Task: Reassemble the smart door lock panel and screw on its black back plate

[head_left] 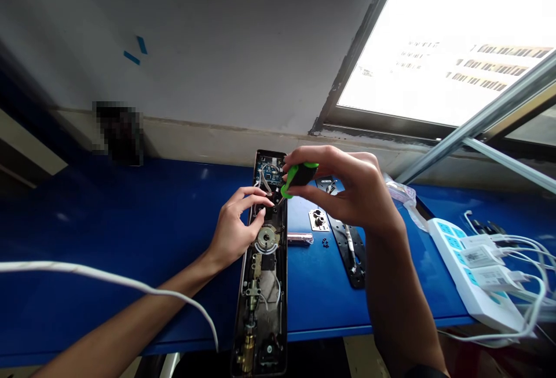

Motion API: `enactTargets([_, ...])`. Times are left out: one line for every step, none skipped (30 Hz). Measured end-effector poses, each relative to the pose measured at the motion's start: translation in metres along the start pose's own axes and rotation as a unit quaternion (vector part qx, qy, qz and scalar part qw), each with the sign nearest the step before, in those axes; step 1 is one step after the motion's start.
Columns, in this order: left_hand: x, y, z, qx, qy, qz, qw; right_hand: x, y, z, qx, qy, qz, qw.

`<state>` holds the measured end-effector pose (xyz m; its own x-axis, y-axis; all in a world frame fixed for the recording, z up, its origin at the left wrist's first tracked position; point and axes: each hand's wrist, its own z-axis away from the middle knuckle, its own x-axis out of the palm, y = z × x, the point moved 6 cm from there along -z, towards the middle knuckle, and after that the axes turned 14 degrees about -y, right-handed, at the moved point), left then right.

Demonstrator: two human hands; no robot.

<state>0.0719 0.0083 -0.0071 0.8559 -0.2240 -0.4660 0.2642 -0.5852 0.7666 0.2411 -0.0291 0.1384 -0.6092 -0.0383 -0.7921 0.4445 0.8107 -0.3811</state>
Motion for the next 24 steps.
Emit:
enactTargets([0.000, 0.000, 0.000, 0.000, 0.002, -0.002, 1.000, 0.000, -0.001, 0.000, -0.005, 0.000, 0.011, 1.000])
enactTargets([0.001, -0.001, 0.000, -0.001, 0.003, -0.005, 1.000, 0.001, -0.003, 0.000, -0.009, 0.002, 0.022, 1.000])
enactTargets([0.001, -0.001, 0.001, -0.001, 0.004, -0.008, 1.000, 0.001, -0.004, 0.000, -0.011, 0.003, 0.031, 0.999])
enactTargets([0.001, -0.001, 0.001, -0.002, 0.005, -0.010, 1.000, 0.002, -0.005, 0.000, -0.012, 0.004, 0.039, 0.999])
enactTargets([0.001, -0.001, 0.001, -0.002, 0.005, -0.012, 1.000, 0.002, -0.006, 0.000, -0.012, 0.005, 0.044, 0.999])
enactTargets([0.001, -0.001, 0.001, -0.002, 0.004, -0.013, 1.000, 0.003, -0.006, 0.000, -0.012, 0.005, 0.046, 0.999])
enactTargets([0.001, -0.001, 0.001, -0.002, 0.004, -0.013, 1.000, 0.003, -0.006, 0.000, -0.008, 0.006, 0.047, 0.999])
enactTargets([0.000, 0.000, 0.000, -0.002, 0.003, -0.013, 1.000, 0.003, -0.004, 0.000, -0.002, 0.012, 0.048, 0.999])
enactTargets([0.000, 0.000, 0.000, -0.001, 0.002, -0.014, 1.000, 0.002, -0.003, 0.000, 0.007, 0.020, 0.052, 0.998])
enactTargets([-0.001, 0.001, 0.000, 0.000, 0.001, -0.015, 1.000, 0.001, -0.001, 0.001, 0.014, 0.031, 0.057, 0.998])
enactTargets([-0.001, 0.001, -0.001, 0.002, 0.001, -0.017, 1.000, -0.001, 0.000, 0.001, 0.020, 0.042, 0.061, 0.997])
enactTargets([-0.001, 0.001, -0.001, 0.004, 0.001, -0.019, 1.000, -0.003, 0.001, 0.002, 0.024, 0.056, 0.064, 0.996])
enactTargets([-0.002, 0.000, -0.002, 0.005, 0.001, -0.022, 1.000, -0.007, 0.001, 0.004, 0.025, 0.073, 0.064, 0.995])
enactTargets([-0.002, -0.001, -0.004, 0.006, 0.001, -0.025, 1.000, -0.012, 0.000, 0.005, 0.025, 0.091, 0.064, 0.993])
enactTargets([-0.002, -0.002, -0.005, 0.007, 0.000, -0.027, 1.000, -0.017, -0.001, 0.008, 0.026, 0.111, 0.066, 0.991])
enactTargets([-0.002, -0.003, -0.007, 0.008, 0.000, -0.029, 1.000, -0.022, -0.003, 0.010, 0.027, 0.130, 0.072, 0.988])
enactTargets([-0.002, -0.005, -0.010, 0.010, -0.001, -0.031, 0.999, -0.027, -0.004, 0.012, 0.032, 0.143, 0.084, 0.986])
enactTargets([-0.001, -0.007, -0.013, 0.012, 0.000, -0.035, 0.999, -0.031, -0.004, 0.014, 0.040, 0.147, 0.098, 0.983])
enactTargets([-0.001, -0.009, -0.016, 0.014, 0.000, -0.039, 0.999, -0.033, -0.002, 0.016, 0.053, 0.139, 0.111, 0.983])
enactTargets([-0.002, -0.010, -0.019, 0.016, 0.001, -0.044, 0.999, -0.033, 0.001, 0.017, 0.066, 0.126, 0.120, 0.983])
enactTargets([-0.002, -0.012, -0.022, 0.019, 0.002, -0.050, 0.999, -0.031, 0.005, 0.018, 0.080, 0.107, 0.126, 0.983])
enactTargets([-0.002, -0.013, -0.025, 0.021, 0.003, -0.057, 0.998, -0.029, 0.009, 0.020, 0.092, 0.089, 0.127, 0.984])
enactTargets([-0.002, -0.014, -0.027, 0.023, 0.002, -0.065, 0.998, -0.026, 0.015, 0.022, 0.102, 0.077, 0.126, 0.984])
enactTargets([-0.002, -0.015, -0.030, 0.024, 0.002, -0.072, 0.997, -0.023, 0.020, 0.025, 0.111, 0.074, 0.125, 0.983])
